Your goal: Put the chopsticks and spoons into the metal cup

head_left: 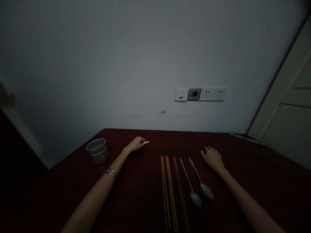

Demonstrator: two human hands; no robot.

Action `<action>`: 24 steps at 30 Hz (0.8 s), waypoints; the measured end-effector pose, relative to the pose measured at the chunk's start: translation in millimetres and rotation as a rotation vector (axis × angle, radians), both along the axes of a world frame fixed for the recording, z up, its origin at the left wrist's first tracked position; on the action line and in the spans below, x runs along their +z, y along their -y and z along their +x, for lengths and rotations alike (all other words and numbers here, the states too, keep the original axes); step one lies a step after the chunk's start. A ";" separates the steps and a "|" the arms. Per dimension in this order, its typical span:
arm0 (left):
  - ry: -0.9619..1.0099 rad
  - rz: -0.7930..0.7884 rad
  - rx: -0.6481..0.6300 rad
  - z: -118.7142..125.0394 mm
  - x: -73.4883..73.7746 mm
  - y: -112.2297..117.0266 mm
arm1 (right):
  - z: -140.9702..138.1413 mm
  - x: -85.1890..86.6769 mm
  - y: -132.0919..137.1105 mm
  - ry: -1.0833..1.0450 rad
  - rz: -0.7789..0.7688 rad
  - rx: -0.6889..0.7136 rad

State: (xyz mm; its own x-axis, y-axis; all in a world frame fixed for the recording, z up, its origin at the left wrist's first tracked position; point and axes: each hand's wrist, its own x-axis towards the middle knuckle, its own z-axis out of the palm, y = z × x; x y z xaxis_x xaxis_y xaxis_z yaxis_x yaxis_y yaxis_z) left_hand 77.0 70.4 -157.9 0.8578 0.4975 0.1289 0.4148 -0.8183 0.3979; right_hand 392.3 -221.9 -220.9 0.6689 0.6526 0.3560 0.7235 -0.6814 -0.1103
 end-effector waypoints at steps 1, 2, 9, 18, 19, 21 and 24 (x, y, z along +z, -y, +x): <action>0.003 -0.008 0.004 -0.1 -0.3 -1.0 | 0.3 -0.4 0.0 -0.006 0.001 0.001; 0.008 -0.016 0.006 -0.3 0.0 -1.6 | 0.6 -0.7 0.0 -0.011 0.002 0.001; 0.156 -0.090 -0.043 -1.9 21.4 5.6 | -1.1 2.5 0.1 -0.023 0.013 -0.003; 0.488 -0.483 -0.067 10.5 77.7 68.5 | -8.1 13.0 2.2 -0.076 0.133 0.034; 0.512 -0.522 -0.087 12.6 83.4 81.3 | -10.1 19.6 0.9 -0.076 0.170 0.065; 0.556 -0.575 -0.120 17.2 92.1 107.5 | -17.8 39.6 -3.3 -0.076 0.273 0.150; 0.573 -0.642 -0.170 24.1 97.6 142.2 | -42.2 81.6 -11.0 -0.135 0.492 0.315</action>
State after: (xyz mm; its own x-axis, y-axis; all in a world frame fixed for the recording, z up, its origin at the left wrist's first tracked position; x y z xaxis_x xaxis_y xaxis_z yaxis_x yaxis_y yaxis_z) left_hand 101.1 -71.8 -60.3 0.8161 0.4931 0.3013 -0.0969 -0.3973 0.9126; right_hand 350.1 -210.9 -139.3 0.5305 0.6070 0.5917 0.8399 -0.2821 -0.4636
